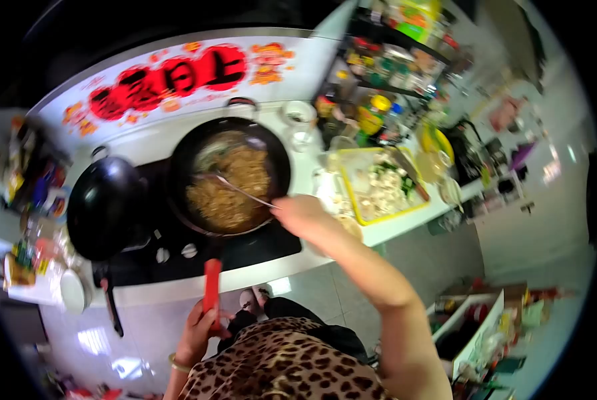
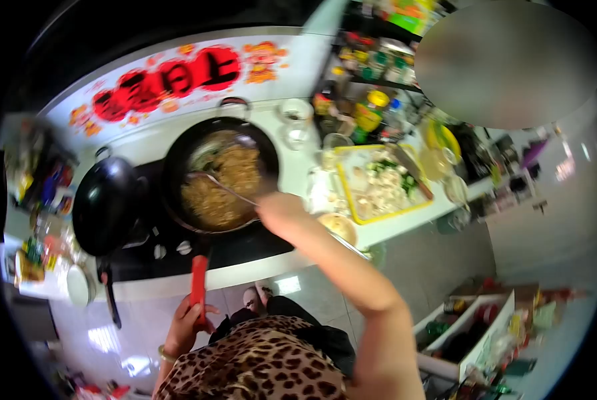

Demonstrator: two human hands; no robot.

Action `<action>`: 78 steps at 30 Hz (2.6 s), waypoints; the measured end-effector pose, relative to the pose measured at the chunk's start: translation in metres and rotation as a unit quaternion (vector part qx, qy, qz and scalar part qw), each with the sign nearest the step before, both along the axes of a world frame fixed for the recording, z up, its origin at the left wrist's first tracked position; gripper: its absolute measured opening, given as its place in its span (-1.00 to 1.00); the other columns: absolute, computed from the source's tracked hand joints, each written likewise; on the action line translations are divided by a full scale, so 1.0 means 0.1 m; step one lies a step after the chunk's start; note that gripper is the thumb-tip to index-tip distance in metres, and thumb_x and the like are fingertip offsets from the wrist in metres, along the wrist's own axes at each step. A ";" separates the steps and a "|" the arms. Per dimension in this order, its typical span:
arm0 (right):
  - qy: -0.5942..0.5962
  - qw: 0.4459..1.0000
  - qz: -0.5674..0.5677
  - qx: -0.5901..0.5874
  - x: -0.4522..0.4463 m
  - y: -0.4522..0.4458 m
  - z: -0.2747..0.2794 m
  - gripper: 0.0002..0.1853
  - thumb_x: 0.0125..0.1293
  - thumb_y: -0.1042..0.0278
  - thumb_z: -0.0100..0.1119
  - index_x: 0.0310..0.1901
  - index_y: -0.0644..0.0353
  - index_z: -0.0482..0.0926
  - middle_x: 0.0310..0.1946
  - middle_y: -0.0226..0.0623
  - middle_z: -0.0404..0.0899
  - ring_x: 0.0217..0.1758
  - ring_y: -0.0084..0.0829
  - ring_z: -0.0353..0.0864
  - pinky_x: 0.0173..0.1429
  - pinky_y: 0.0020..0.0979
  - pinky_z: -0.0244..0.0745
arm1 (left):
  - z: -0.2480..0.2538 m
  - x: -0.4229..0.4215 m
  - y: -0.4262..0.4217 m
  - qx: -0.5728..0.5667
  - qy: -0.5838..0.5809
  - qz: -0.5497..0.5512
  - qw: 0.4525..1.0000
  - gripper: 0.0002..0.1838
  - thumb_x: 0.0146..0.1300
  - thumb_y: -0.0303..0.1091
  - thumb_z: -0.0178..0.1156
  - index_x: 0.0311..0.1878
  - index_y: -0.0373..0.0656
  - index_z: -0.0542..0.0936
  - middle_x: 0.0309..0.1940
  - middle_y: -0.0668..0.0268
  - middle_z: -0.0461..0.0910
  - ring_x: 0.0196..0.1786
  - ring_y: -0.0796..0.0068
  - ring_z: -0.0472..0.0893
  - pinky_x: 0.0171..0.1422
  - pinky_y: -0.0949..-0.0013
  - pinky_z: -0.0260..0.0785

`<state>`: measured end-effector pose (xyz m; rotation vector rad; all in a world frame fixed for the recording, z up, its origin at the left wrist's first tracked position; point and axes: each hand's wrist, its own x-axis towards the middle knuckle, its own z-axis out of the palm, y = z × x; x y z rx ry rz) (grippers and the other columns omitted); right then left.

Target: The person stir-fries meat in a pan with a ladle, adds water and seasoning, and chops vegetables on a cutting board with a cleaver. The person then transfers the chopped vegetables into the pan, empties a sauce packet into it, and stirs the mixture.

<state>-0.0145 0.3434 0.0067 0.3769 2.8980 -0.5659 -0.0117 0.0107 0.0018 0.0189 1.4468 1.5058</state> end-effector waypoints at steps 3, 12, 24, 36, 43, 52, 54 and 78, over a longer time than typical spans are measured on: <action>-0.054 0.998 0.022 0.033 0.58 -0.03 0.38 -0.73 0.34 0.13 -0.07 -0.32 0.15 0.50 -0.49 -0.05 0.53 -0.32 0.00 0.55 -0.23 -0.08 0.42 | -0.08 0.01 -0.03 0.021 -0.003 -0.004 1.000 -0.54 0.38 -0.20 -0.07 0.25 -0.24 0.23 -0.18 0.08 0.59 -0.47 0.42 0.58 -0.37 0.43 0.48; -0.062 0.973 0.052 0.215 0.17 0.25 0.12 -0.79 0.29 0.21 -0.03 -0.36 0.11 0.55 -0.49 -0.14 0.59 -0.37 -0.09 0.61 -0.31 -0.08 0.46 | -0.01 -0.02 0.00 0.027 0.002 -0.025 0.999 -0.56 0.40 -0.19 -0.08 0.23 -0.25 0.26 -0.14 0.15 0.60 -0.42 0.51 0.59 -0.33 0.51 0.46; -0.019 0.993 0.051 0.104 -0.87 0.51 0.02 -0.73 0.29 0.16 -0.03 -0.32 0.17 0.56 -0.33 -0.05 0.60 -0.18 -0.01 0.57 -0.11 -0.09 0.45 | -0.08 0.03 0.00 0.055 0.006 0.009 0.998 -0.60 0.42 -0.19 -0.07 0.17 -0.27 0.33 -0.18 0.25 0.58 -0.46 0.54 0.56 -0.35 0.53 0.45; -0.034 0.936 0.139 0.320 0.60 0.62 1.19 -0.91 0.14 0.29 0.12 -0.44 0.07 0.52 -0.63 -0.25 0.51 -0.51 -0.19 0.57 -0.44 -0.20 0.42 | -0.01 0.01 0.03 0.070 -0.001 0.003 0.998 -0.59 0.42 -0.19 -0.07 0.19 -0.28 0.31 -0.14 0.18 0.55 -0.41 0.52 0.58 -0.34 0.51 0.49; -0.047 0.936 0.157 0.311 0.25 0.48 0.67 -0.87 0.16 0.35 0.04 -0.45 0.11 0.57 -0.58 -0.19 0.56 -0.45 -0.16 0.62 -0.39 -0.19 0.47 | 0.01 -0.02 0.02 0.064 -0.001 -0.017 0.998 -0.57 0.41 -0.19 -0.07 0.21 -0.29 0.30 -0.06 0.17 0.49 -0.11 0.46 0.57 -0.29 0.46 0.53; 0.010 0.944 0.055 0.324 -0.91 0.99 0.31 -0.76 0.30 0.23 -0.03 -0.34 0.12 0.60 -0.40 -0.15 0.62 -0.29 -0.10 0.63 -0.22 -0.12 0.52 | -0.04 0.00 0.00 0.053 -0.012 -0.015 0.998 -0.60 0.42 -0.23 -0.09 0.21 -0.26 0.30 -0.13 0.20 0.55 -0.36 0.50 0.59 -0.36 0.52 0.48; -0.030 0.947 0.053 0.315 -0.73 1.06 0.19 -0.75 0.31 0.21 -0.04 -0.33 0.12 0.60 -0.40 -0.14 0.62 -0.27 -0.09 0.63 -0.20 -0.11 0.51 | -0.08 0.00 0.00 0.064 -0.015 -0.010 0.998 -0.61 0.41 -0.25 -0.09 0.21 -0.26 0.29 -0.15 0.21 0.57 -0.42 0.51 0.58 -0.37 0.52 0.47; -0.067 0.983 0.028 0.170 -0.04 0.48 0.44 -0.74 0.29 0.18 -0.02 -0.34 0.18 0.54 -0.41 -0.02 0.58 -0.25 -0.01 0.57 -0.16 -0.08 0.43 | -0.33 0.01 0.01 0.106 -0.010 0.008 0.994 -0.64 0.40 -0.27 -0.06 0.15 -0.27 0.30 -0.15 0.17 0.56 -0.48 0.50 0.59 -0.40 0.52 0.47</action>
